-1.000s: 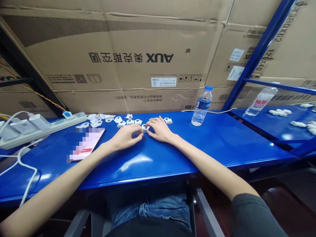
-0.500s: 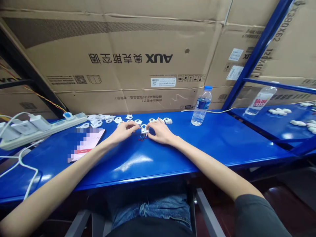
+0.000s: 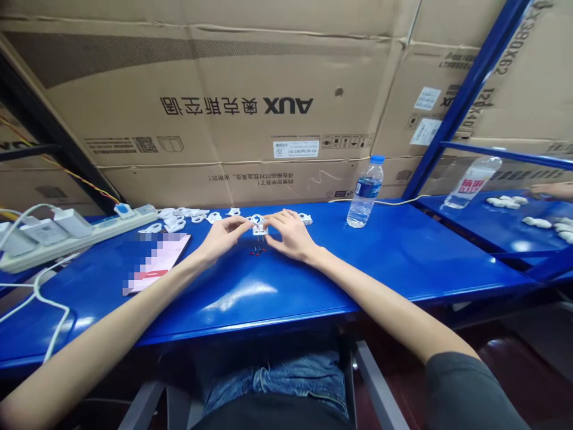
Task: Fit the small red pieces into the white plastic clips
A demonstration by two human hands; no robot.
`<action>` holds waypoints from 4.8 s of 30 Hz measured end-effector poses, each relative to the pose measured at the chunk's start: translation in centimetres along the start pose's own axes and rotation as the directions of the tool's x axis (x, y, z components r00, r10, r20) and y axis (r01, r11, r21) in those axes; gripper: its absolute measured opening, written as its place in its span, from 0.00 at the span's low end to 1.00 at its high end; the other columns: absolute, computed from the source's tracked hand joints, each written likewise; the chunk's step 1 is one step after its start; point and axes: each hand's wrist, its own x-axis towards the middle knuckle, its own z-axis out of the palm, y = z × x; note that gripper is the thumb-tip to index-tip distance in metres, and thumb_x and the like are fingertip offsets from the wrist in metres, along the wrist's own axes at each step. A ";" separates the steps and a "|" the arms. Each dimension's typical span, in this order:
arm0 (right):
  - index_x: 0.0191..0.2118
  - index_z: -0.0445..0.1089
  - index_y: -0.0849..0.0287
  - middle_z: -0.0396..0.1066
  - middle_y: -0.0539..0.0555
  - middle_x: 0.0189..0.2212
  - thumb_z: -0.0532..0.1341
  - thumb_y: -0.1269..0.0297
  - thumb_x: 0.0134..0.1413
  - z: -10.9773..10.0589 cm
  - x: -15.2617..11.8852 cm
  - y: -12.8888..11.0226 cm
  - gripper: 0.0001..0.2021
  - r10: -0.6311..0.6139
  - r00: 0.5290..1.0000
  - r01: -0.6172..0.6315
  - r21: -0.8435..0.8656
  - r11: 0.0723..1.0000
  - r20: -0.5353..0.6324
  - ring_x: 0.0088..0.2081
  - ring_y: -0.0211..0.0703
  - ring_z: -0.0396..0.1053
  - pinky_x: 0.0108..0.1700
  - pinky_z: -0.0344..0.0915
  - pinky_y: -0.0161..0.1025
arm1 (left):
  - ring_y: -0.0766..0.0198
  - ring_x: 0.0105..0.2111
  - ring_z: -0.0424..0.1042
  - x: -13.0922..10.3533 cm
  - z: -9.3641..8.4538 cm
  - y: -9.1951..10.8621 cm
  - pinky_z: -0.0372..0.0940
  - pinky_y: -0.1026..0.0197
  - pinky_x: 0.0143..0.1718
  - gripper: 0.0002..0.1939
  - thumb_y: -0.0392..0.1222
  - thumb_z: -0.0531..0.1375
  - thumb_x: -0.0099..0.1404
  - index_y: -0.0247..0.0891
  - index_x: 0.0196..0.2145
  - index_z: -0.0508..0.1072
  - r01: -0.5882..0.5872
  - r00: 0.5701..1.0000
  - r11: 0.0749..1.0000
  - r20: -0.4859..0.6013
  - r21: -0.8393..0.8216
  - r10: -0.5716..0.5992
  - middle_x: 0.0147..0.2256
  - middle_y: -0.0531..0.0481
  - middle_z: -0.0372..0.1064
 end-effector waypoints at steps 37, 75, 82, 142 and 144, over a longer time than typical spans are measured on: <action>0.48 0.74 0.54 0.77 0.57 0.54 0.61 0.61 0.66 1.7 0.4 2.4 0.09 0.177 0.983 -0.178 -0.027 0.984 -0.045 0.57 0.55 0.69 0.60 0.64 0.53 | 0.59 0.29 0.68 -0.9 -0.1 -0.3 0.56 0.59 0.31 0.08 0.44 0.57 0.67 0.40 0.36 0.75 -0.241 0.970 0.786 0.166 0.569 0.177 0.28 0.51 0.71; 0.58 0.72 0.57 0.74 0.60 0.59 0.56 0.62 0.71 4.6 2.1 3.0 0.16 0.145 0.981 -0.122 -0.175 0.977 0.131 0.63 0.57 0.63 0.68 0.55 0.59 | 0.60 0.31 0.69 -1.2 -0.6 -0.3 0.58 0.59 0.33 0.05 0.39 0.55 0.67 0.41 0.35 0.71 -0.420 0.863 0.726 0.487 0.544 0.135 0.32 0.51 0.73; 0.58 0.74 0.55 0.73 0.61 0.60 0.59 0.58 0.69 5.9 3.7 2.3 0.17 0.128 0.969 -0.087 -0.198 0.976 0.209 0.65 0.60 0.61 0.70 0.50 0.65 | 0.58 0.32 0.71 -1.4 -0.9 -0.3 0.59 0.58 0.33 0.04 0.40 0.56 0.67 0.41 0.36 0.71 -0.457 0.861 0.675 0.479 0.580 0.171 0.34 0.49 0.74; 0.51 0.75 0.55 0.72 0.60 0.62 0.64 0.63 0.62 1.6 1.8 -0.6 0.13 0.080 0.992 -0.059 -0.201 0.978 0.096 0.62 0.59 0.67 0.70 0.53 0.65 | 0.56 0.35 0.80 0.0 -1.5 -0.6 0.69 0.56 0.40 0.07 0.44 0.61 0.59 0.42 0.35 0.72 -0.176 0.983 0.953 0.100 0.245 0.156 0.32 0.50 0.81; 0.52 0.75 0.55 0.72 0.60 0.62 0.64 0.63 0.62 1.6 1.8 -0.6 0.13 0.087 0.992 -0.067 -0.200 0.978 0.095 0.62 0.58 0.67 0.71 0.52 0.64 | 0.55 0.36 0.80 0.0 -1.4 -0.6 0.69 0.55 0.41 0.07 0.44 0.62 0.58 0.41 0.35 0.73 -0.165 0.985 0.963 0.082 0.213 0.151 0.32 0.50 0.81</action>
